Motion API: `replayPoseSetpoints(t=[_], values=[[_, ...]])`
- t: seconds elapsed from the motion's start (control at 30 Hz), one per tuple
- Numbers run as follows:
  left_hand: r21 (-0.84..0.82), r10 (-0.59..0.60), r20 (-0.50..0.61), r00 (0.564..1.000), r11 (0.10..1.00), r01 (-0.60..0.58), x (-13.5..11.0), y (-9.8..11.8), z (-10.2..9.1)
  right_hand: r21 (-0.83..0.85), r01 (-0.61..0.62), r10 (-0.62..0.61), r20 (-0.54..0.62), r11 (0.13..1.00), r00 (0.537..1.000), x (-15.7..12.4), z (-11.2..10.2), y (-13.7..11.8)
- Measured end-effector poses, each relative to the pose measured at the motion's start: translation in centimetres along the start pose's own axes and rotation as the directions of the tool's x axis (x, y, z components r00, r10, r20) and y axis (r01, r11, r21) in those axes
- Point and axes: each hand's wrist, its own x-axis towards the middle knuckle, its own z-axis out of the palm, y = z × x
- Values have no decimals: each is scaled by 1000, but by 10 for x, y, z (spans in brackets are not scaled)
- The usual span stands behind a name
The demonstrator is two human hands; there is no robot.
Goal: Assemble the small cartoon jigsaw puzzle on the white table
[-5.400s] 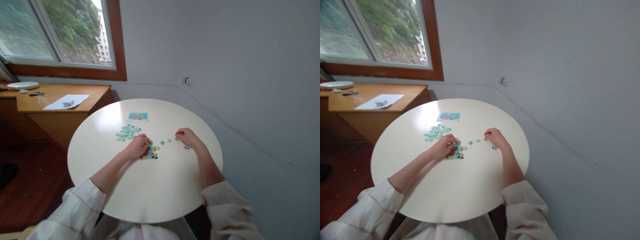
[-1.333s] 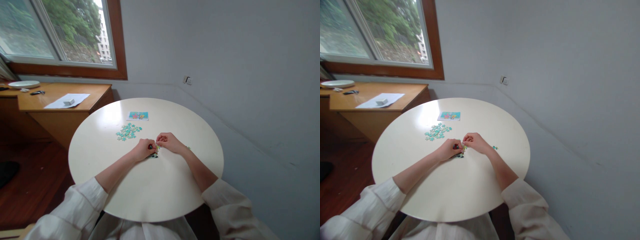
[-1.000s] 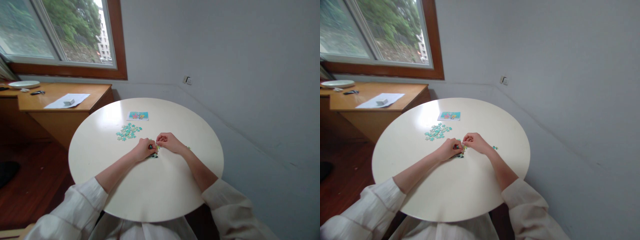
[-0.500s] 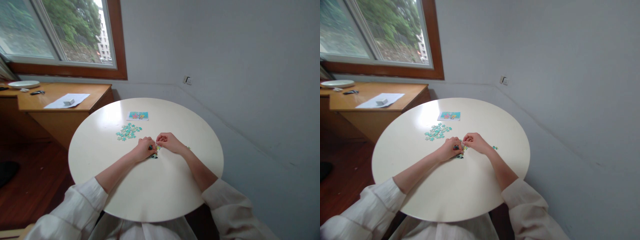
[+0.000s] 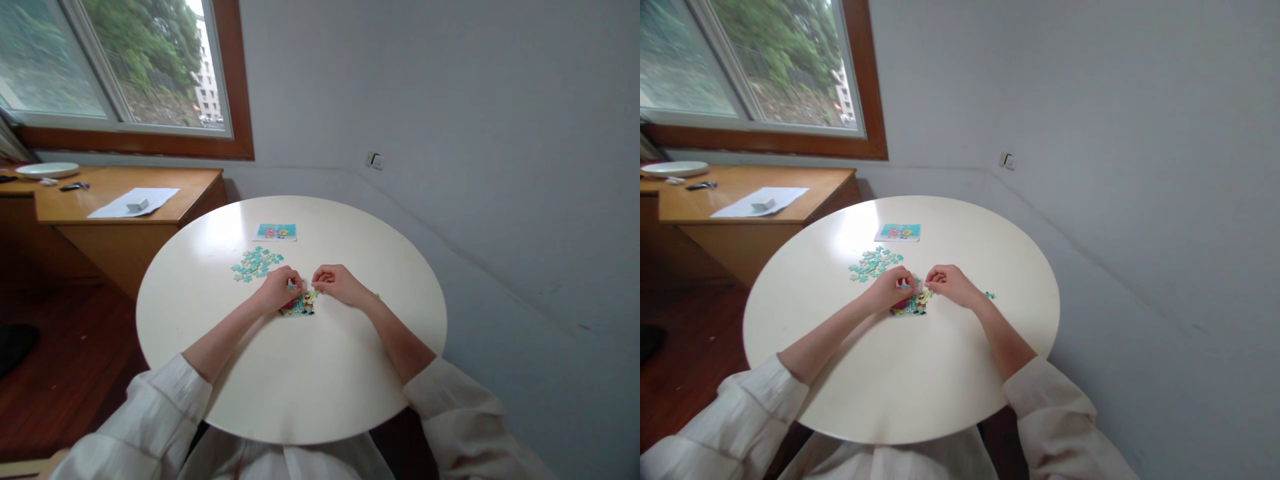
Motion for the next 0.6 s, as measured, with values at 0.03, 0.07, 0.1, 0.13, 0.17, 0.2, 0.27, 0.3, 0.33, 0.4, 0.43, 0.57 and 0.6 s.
replayPoseSetpoints(t=[0.03,0.07,0.1,0.13,0.17,0.2,0.27,0.3,0.33,0.4,0.43,0.57,0.6], values=[[-1,1,12,1000,1000,-1,-1,1,0,-1,1,-1,-3,1000,1000,0,0,0],[3,-2,28,1000,1000,2,-1,4,0,-2,0,0,-5,1000,1000,0,0,0],[14,-9,48,999,1000,8,-2,6,0,-1,0,0,-5,1000,1000,0,0,0],[31,-15,72,997,999,13,-3,8,0,1,1,-1,-6,1000,1000,1,0,1],[51,-20,95,995,999,15,-3,10,0,3,3,-3,-5,1000,1000,1,0,2],[72,-22,114,993,997,14,-3,12,1,5,4,-4,-5,1000,1000,1,0,2],[102,-17,131,991,995,4,-4,14,1,11,5,-5,-3,1000,1000,2,0,3],[108,-13,130,991,994,-1,-4,14,1,14,5,-4,-3,1000,1000,2,0,3],[110,-10,123,992,994,-3,-4,14,1,16,3,-3,-3,1000,1000,2,-1,3],[99,-6,104,995,995,-4,-4,13,2,16,1,-1,-5,1000,1000,1,-1,3],[88,0,95,995,996,-8,-4,12,2,16,1,-1,-7,1000,1000,1,-1,2],[44,85,96,992,995,-89,-4,11,1,22,5,-5,-9,1000,1000,1,-2,1],[43,109,107,988,993,-114,-4,11,1,24,5,-5,-9,1000,1000,1,-2,1]])
